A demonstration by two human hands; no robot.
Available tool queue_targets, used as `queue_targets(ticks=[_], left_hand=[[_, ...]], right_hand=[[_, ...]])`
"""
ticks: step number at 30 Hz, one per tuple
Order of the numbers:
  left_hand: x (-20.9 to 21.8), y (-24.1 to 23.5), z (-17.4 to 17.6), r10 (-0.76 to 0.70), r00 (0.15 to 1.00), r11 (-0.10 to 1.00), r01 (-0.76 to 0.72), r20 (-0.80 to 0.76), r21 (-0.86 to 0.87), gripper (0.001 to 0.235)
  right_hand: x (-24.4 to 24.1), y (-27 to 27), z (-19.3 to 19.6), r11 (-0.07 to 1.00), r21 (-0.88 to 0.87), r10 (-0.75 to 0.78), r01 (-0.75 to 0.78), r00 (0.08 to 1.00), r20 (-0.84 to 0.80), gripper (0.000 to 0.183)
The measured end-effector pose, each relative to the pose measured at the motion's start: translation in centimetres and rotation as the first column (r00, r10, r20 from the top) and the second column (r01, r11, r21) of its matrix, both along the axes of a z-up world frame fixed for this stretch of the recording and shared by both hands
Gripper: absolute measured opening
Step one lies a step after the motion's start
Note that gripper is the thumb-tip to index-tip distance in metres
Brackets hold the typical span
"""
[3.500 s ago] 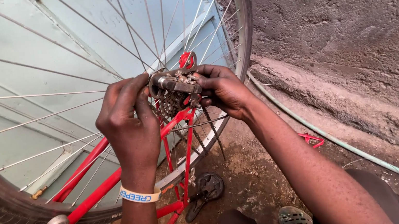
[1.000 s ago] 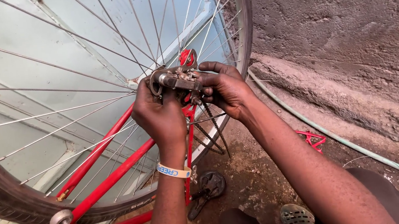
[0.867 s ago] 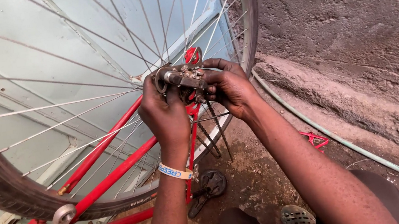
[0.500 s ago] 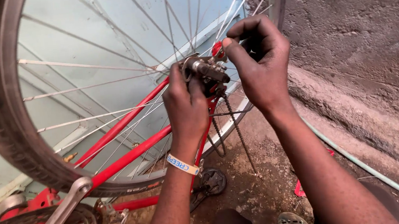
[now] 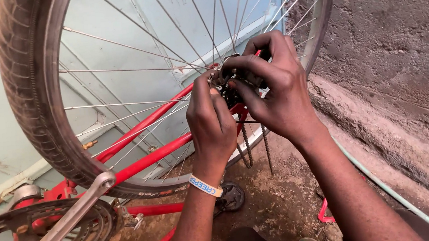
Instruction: The person works on a red bicycle's rear wheel and chain, adjusting the cassette and chain by hand. They then use pliers to manipulate the chain near the crankset.
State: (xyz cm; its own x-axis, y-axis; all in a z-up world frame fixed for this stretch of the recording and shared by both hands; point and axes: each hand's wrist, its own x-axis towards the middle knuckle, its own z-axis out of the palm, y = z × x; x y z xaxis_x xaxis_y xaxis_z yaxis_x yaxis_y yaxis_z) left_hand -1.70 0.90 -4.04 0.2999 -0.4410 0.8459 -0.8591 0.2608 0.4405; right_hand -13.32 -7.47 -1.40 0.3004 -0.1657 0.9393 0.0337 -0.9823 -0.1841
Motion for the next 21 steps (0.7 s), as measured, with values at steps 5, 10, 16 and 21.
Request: queue_targets(ticks=[5,10,16,21], left_hand=[[0.4,0.9,-0.3,-0.011,0.995,1.000,0.011,0.104,0.000,0.032],[1.3,1.2,-0.7,-0.029,0.985,1.000,0.027,0.173,0.011,0.031],[1.5,1.3,-0.2,-0.009,0.995,1.000,0.011,0.103,-0.021,0.022],[1.2,1.6,0.3,0.045,0.998,0.998,-0.047,-0.051,-0.040,0.016]], right_hand=[[1.1,0.1,-0.3,0.999,-0.045,-0.001,0.002,1.000,0.020,0.024],[1.8,0.2,-0.5,0.996,-0.088,0.014,-0.011,0.999,0.039,0.018],[2.9,-0.4,-0.8,0.996,0.035,0.080,-0.084,0.991,0.106,0.008],[3.4,0.6,-0.4,0.924,0.316,0.161,-0.217,0.968,0.194,0.006]])
